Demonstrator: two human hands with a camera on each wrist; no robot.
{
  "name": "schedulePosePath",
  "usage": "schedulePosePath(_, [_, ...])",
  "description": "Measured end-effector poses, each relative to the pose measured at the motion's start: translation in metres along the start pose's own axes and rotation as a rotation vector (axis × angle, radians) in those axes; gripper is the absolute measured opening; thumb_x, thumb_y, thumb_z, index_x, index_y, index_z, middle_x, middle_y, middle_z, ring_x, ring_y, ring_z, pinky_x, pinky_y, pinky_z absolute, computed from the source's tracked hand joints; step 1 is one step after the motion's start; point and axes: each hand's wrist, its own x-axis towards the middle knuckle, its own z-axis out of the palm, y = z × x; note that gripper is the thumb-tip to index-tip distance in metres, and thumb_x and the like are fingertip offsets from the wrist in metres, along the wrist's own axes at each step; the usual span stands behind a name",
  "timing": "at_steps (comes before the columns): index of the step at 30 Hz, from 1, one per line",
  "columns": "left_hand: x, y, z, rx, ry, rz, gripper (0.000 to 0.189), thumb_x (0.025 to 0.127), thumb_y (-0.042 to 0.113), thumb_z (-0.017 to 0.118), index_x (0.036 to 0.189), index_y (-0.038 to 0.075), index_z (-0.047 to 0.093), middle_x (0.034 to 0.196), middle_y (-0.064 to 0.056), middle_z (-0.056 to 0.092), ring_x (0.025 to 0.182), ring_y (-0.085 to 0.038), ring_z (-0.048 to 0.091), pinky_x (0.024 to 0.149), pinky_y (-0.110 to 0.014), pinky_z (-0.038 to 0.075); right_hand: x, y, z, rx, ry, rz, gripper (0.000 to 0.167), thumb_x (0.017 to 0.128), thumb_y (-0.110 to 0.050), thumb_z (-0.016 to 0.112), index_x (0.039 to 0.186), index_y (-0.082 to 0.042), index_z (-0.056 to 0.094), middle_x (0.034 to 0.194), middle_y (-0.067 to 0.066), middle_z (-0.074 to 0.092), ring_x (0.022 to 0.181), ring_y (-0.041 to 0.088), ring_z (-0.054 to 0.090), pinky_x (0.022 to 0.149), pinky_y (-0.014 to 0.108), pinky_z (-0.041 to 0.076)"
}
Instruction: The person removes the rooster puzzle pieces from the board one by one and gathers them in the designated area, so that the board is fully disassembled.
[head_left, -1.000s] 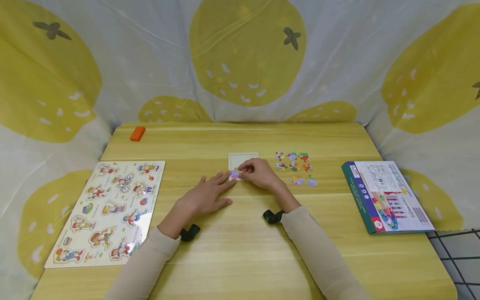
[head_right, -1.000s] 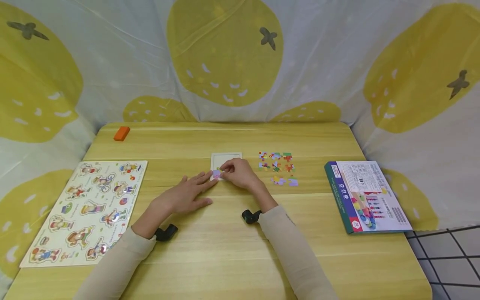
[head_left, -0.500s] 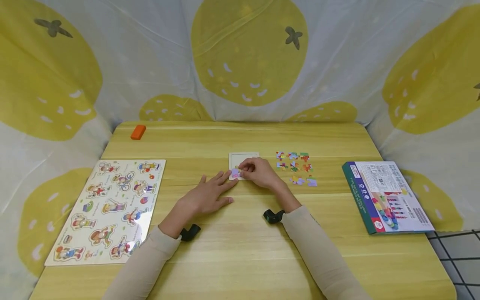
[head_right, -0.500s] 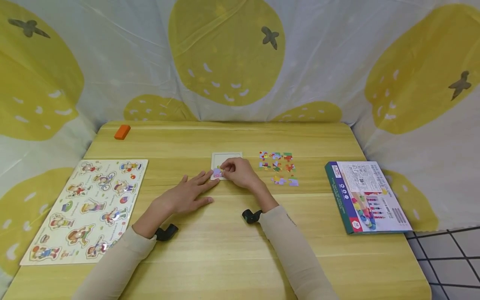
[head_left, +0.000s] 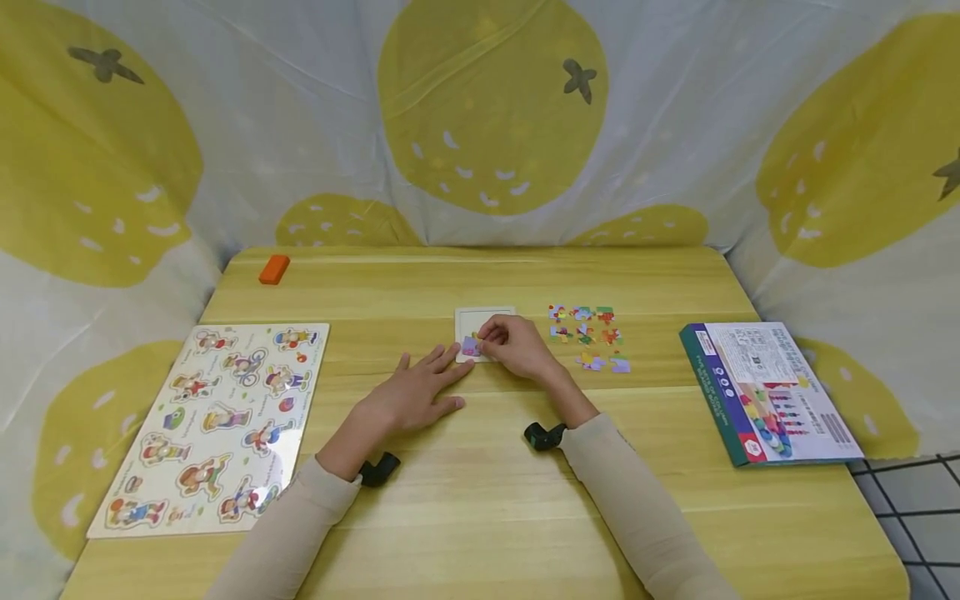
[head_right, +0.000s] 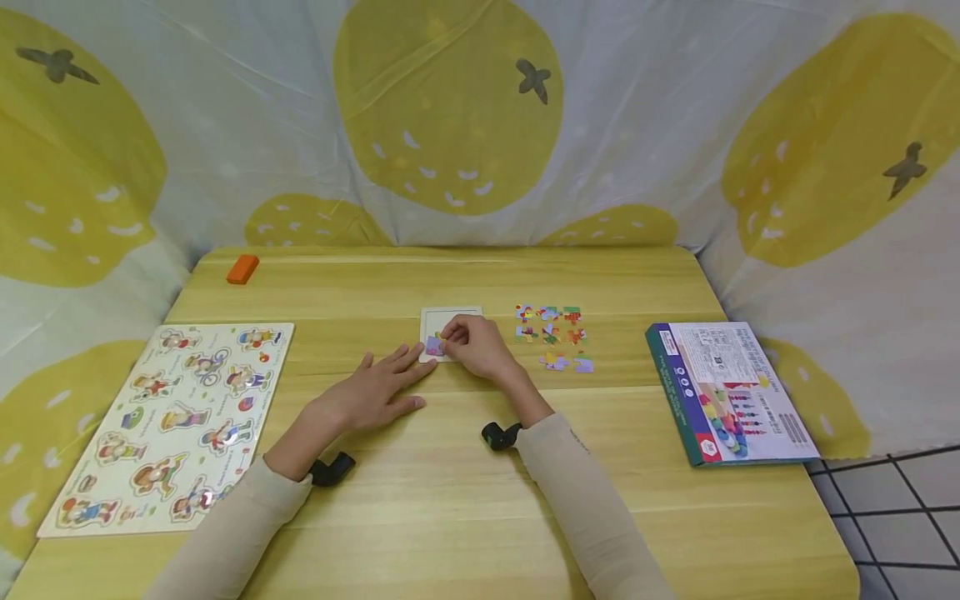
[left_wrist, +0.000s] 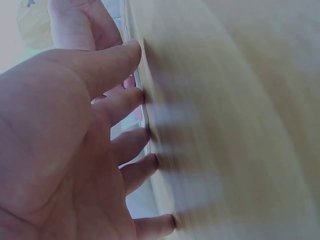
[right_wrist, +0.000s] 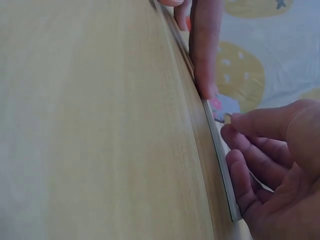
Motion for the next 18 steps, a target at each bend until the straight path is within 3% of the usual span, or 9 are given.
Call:
schedulePosePath(9, [0.002,-0.002,0.0,-0.003,0.019,0.001,0.068,0.104,0.051,0.055,0.164,0.027,0.032,0.174,-0.004,0.016,0.16,-0.031,0.017,0.12,-0.075,0.016,-0.002,0.001,-0.009,0.038,0.034,-0.009,0.005,0.097,-0.015,0.07,0.1,-0.014,0.074,0.096,0.003,0.073,0.088,0.018,0.067,0.078,0.031,0.054])
schedulePosePath(18, [0.002,-0.002,0.002,-0.014,0.027,-0.003,0.07,0.103,0.052,0.057,0.164,0.028,0.032,0.174,-0.004,0.017,0.161,-0.03,0.017,0.12,-0.075,0.016,-0.023,0.003,-0.038,0.087,0.078,0.017,0.005,0.097,-0.02,0.073,0.098,-0.015,0.075,0.097,0.004,0.073,0.087,0.021,0.067,0.077,0.033,0.055])
